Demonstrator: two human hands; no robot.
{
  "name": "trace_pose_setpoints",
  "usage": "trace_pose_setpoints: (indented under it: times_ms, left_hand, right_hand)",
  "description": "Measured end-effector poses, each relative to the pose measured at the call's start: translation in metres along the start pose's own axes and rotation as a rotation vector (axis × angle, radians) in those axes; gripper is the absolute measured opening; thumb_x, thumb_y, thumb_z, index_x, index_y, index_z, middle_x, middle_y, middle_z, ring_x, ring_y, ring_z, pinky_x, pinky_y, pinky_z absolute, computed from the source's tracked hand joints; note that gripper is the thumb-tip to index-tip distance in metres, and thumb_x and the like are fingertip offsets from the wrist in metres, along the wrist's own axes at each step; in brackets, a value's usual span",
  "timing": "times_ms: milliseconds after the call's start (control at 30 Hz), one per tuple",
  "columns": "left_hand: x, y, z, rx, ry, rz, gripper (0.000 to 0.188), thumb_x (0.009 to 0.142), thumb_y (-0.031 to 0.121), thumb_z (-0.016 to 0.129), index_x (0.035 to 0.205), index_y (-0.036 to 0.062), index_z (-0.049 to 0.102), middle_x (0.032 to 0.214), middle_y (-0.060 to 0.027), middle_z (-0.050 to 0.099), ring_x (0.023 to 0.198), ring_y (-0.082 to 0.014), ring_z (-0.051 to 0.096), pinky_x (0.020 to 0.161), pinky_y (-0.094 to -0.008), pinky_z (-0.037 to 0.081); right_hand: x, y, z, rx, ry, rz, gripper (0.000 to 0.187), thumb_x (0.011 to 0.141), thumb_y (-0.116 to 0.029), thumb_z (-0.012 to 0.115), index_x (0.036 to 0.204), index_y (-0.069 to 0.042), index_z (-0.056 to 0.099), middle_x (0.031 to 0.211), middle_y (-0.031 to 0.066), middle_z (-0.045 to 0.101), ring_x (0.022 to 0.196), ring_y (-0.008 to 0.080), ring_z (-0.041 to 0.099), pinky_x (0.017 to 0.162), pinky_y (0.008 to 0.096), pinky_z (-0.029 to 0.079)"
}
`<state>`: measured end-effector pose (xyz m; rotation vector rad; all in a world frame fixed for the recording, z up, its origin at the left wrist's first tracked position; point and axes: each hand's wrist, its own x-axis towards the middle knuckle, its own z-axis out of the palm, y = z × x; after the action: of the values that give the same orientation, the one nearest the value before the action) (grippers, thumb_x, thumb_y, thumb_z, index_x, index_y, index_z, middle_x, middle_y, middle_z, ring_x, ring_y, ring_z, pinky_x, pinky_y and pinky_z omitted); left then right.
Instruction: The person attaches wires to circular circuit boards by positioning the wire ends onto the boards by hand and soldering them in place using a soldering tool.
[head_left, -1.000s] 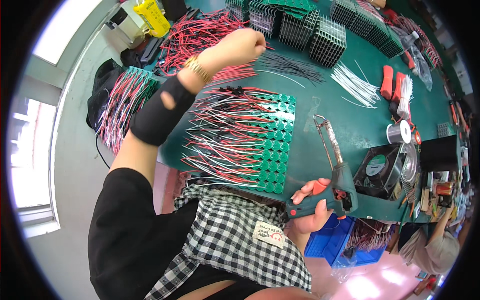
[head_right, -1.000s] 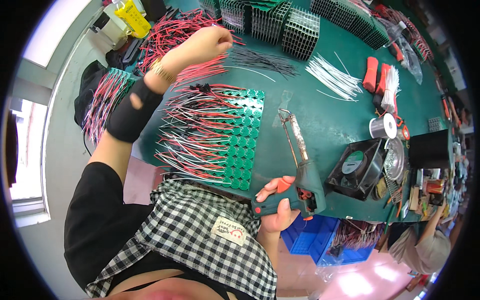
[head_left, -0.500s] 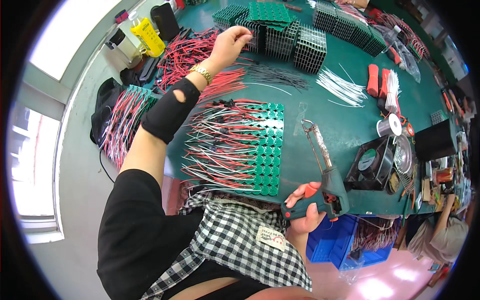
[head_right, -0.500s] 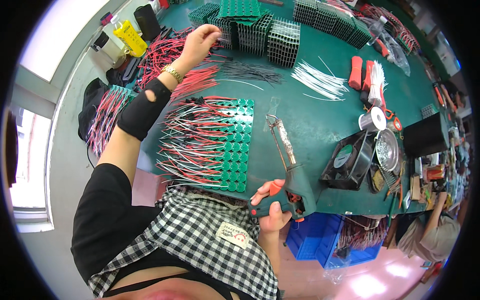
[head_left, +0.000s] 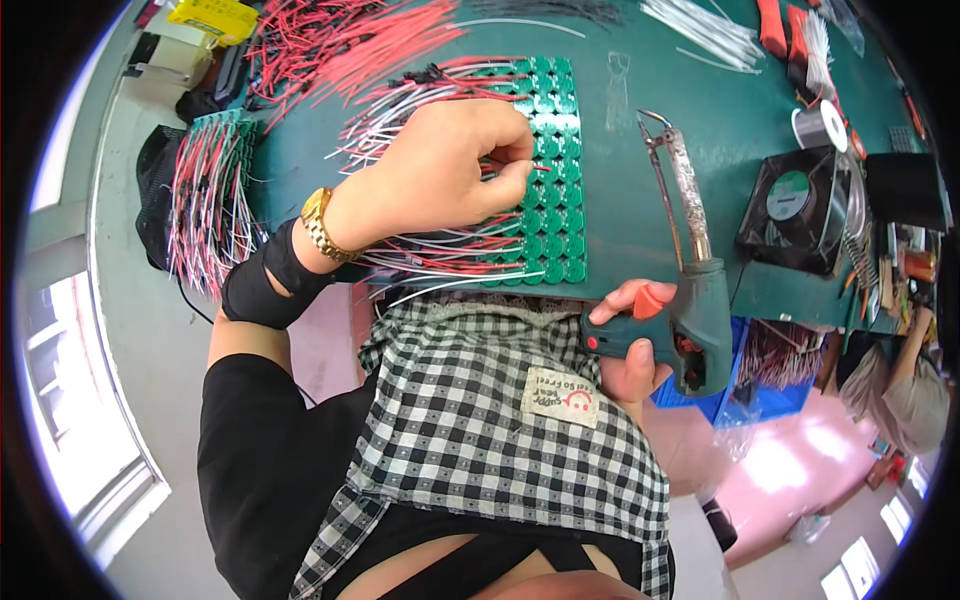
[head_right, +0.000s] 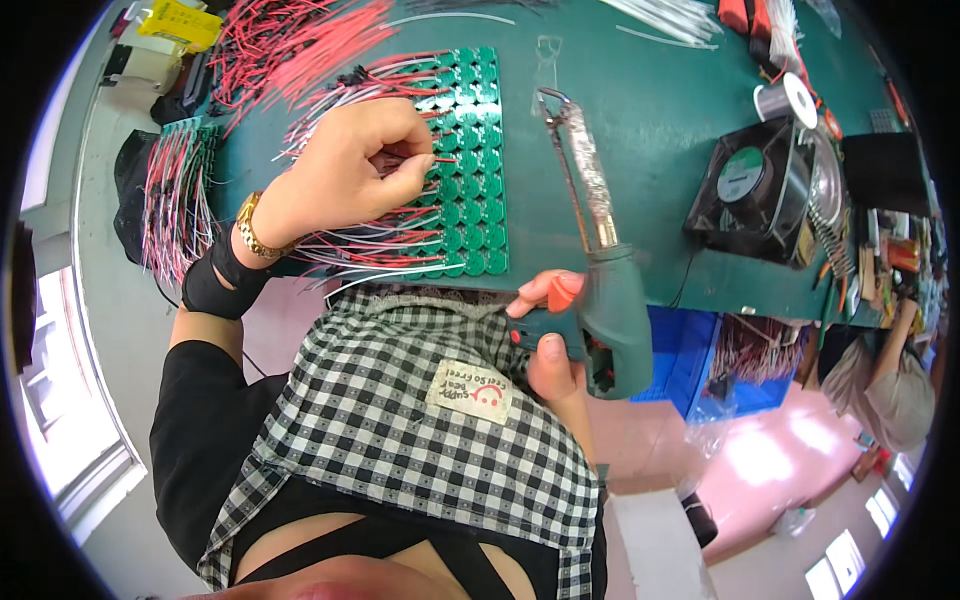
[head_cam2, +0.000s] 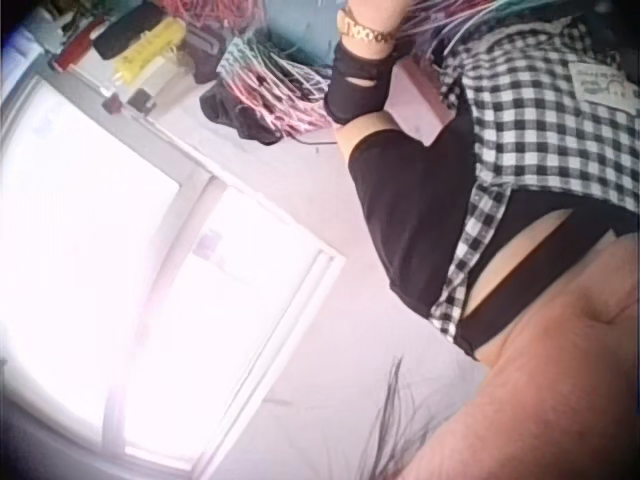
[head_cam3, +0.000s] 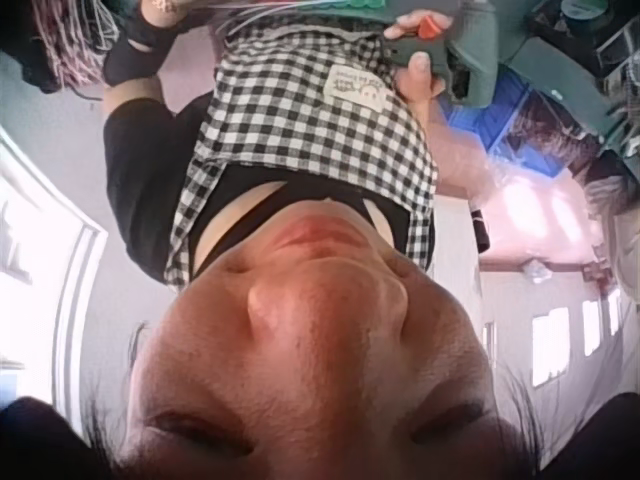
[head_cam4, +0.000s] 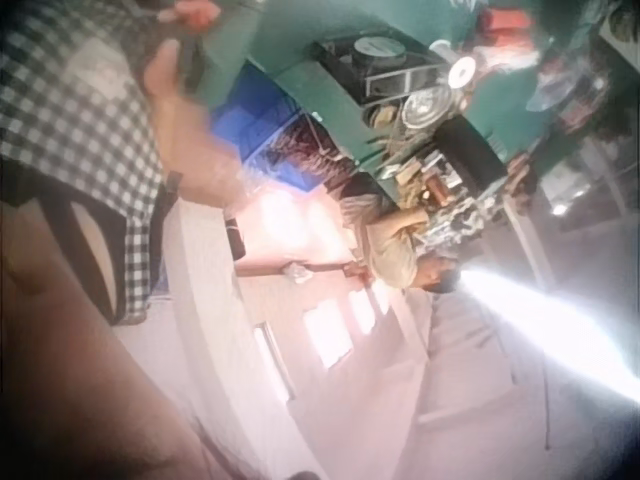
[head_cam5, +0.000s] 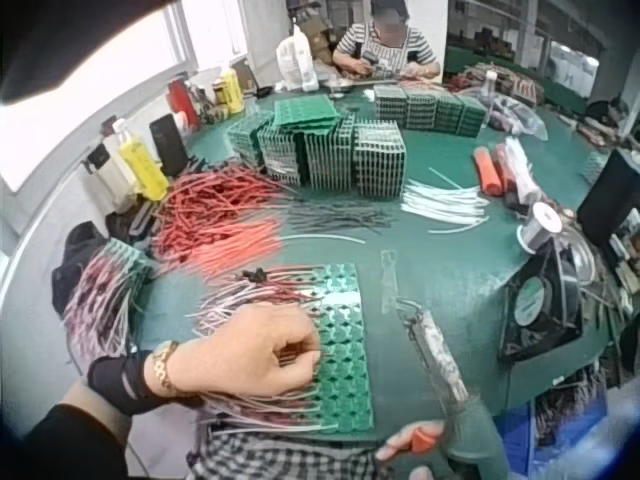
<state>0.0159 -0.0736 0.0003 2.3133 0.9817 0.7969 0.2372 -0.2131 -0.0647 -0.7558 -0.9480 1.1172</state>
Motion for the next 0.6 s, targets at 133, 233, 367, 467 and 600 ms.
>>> trace_pose_setpoints:
  times_ms: [133,233,367,467,600]
  left_hand:
    - [-0.008,-0.013,0.020,0.014,0.017,-0.013,0.010,0.069,0.003,0.064,0.073,0.0050,0.055,0.064,-0.0048,0.052,0.056,-0.0189,0.050,0.057,-0.0298,0.040]
    - [-0.011,-0.019,0.029,0.151,0.048,-0.015,0.011,0.067,0.004,0.064,0.070,0.0065,0.054,0.064,-0.0031,0.053,0.057,-0.0184,0.053,0.061,-0.0306,0.038]
    - [-0.013,-0.021,0.032,0.222,0.035,-0.033,0.011,0.066,0.004,0.063,0.069,0.0072,0.053,0.063,-0.0025,0.052,0.056,-0.0176,0.053,0.061,-0.0303,0.036]
    - [-0.013,-0.021,0.033,0.208,0.032,-0.049,0.011,0.065,0.003,0.062,0.069,0.0070,0.052,0.063,-0.0026,0.052,0.055,-0.0174,0.052,0.061,-0.0304,0.035]
    - [-0.015,-0.020,0.033,0.195,0.049,-0.061,0.011,0.064,0.003,0.061,0.069,0.0070,0.052,0.063,-0.0024,0.051,0.054,-0.0171,0.051,0.060,-0.0303,0.034]
  right_hand:
    - [-0.014,-0.014,-0.005,-0.057,-0.072,0.175,0.055,0.085,-0.029,0.064,0.126,-0.002,0.041,0.098,0.0197,0.055,0.078,0.0229,0.059,0.069,0.0344,0.050]
    - [-0.023,-0.020,-0.009,-0.138,-0.157,0.300,0.054,0.088,-0.028,0.061,0.130,-0.002,0.039,0.099,0.0183,0.056,0.080,0.0217,0.059,0.073,0.0345,0.049]
    - [-0.019,-0.037,0.001,-0.170,-0.127,0.466,0.052,0.083,-0.028,0.063,0.123,-0.001,0.044,0.097,0.0129,0.057,0.077,0.0170,0.058,0.070,0.0311,0.049]
    - [-0.018,-0.040,0.005,-0.226,-0.143,0.552,0.049,0.083,-0.024,0.062,0.122,0.000,0.045,0.096,0.0114,0.057,0.077,0.0159,0.058,0.070,0.0300,0.048]
    - [-0.007,-0.045,-0.004,-0.266,-0.363,0.616,0.038,0.090,-0.014,0.059,0.124,-0.007,0.043,0.104,0.0132,0.055,0.091,0.0197,0.058,0.082,0.0350,0.047]
